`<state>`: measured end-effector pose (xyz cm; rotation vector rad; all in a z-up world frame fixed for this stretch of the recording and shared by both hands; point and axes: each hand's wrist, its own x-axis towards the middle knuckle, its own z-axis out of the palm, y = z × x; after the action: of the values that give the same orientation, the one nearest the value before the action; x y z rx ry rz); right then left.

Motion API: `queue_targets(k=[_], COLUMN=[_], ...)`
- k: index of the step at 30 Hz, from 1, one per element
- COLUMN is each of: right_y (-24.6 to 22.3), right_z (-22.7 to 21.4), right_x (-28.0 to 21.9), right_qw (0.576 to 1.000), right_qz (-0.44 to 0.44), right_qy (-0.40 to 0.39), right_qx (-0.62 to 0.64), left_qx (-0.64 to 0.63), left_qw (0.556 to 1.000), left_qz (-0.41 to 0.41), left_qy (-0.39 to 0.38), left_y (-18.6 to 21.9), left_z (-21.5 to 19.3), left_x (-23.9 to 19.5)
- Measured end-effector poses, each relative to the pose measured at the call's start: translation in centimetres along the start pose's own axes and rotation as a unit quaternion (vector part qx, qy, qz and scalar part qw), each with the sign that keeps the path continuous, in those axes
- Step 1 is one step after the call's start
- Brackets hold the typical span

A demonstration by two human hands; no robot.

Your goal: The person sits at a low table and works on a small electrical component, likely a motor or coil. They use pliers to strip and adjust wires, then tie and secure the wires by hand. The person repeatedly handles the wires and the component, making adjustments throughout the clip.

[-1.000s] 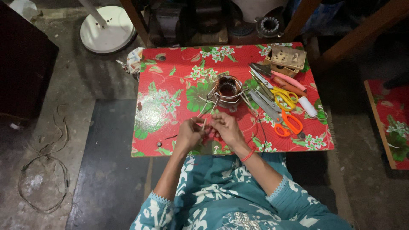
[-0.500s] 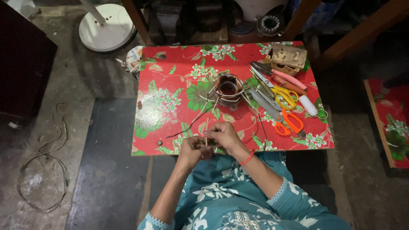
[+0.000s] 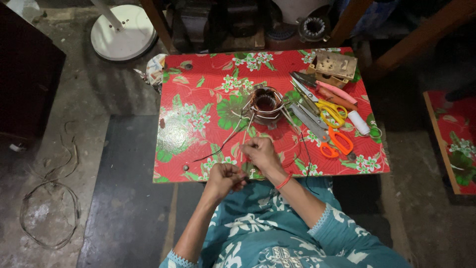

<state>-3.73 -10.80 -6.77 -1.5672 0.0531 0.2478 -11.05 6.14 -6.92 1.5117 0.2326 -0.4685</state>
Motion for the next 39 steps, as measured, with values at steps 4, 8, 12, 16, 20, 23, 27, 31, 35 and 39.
queue_targets(k=[4,8,12,16,20,23,27,31,35,39], right_y=[0.5,1.3,1.1,0.8,0.8,0.8,0.4,0.2,0.3,0.5], right_z=[-0.3,-0.1,0.1,0.0,0.2,0.4,0.6,0.3,0.6,0.7], right_x=[0.4,1.6,2.1,1.5,0.7,0.5,0.5,0.0,0.4,0.8], right_qw=[0.995,0.977,0.98,0.983,0.998,1.0,0.994,0.987,0.987,0.988], right_qz=[-0.065,-0.12,-0.087,-0.097,-0.039,0.0,0.034,0.078,0.066,0.07], right_qy=[0.026,0.074,0.096,0.088,0.039,0.018,0.016,-0.036,-0.031,-0.02], right_qx=[-0.074,-0.161,-0.15,-0.127,-0.028,0.026,0.101,0.133,0.143,0.137], left_qx=[-0.001,-0.006,0.016,0.007,0.003,-0.001,0.025,0.025,0.03,0.025], left_qw=[1.0,1.0,0.999,0.999,0.998,0.999,1.0,0.998,0.996,0.996], left_qz=[0.007,-0.003,0.003,-0.018,-0.013,0.015,0.008,0.043,0.046,0.017], left_qy=[-0.01,-0.024,-0.028,-0.041,-0.056,-0.047,-0.015,-0.049,-0.072,-0.086], left_y=[0.0,0.0,0.5,1.1,1.7,1.9,2.0,1.8,1.9,2.0], left_z=[-0.2,-0.7,-1.1,-1.3,-1.6,-1.1,-0.6,-1.2,-1.8,-2.3], left_x=[0.2,0.7,1.0,1.0,1.3,2.0,2.4,2.4,2.4,2.5])
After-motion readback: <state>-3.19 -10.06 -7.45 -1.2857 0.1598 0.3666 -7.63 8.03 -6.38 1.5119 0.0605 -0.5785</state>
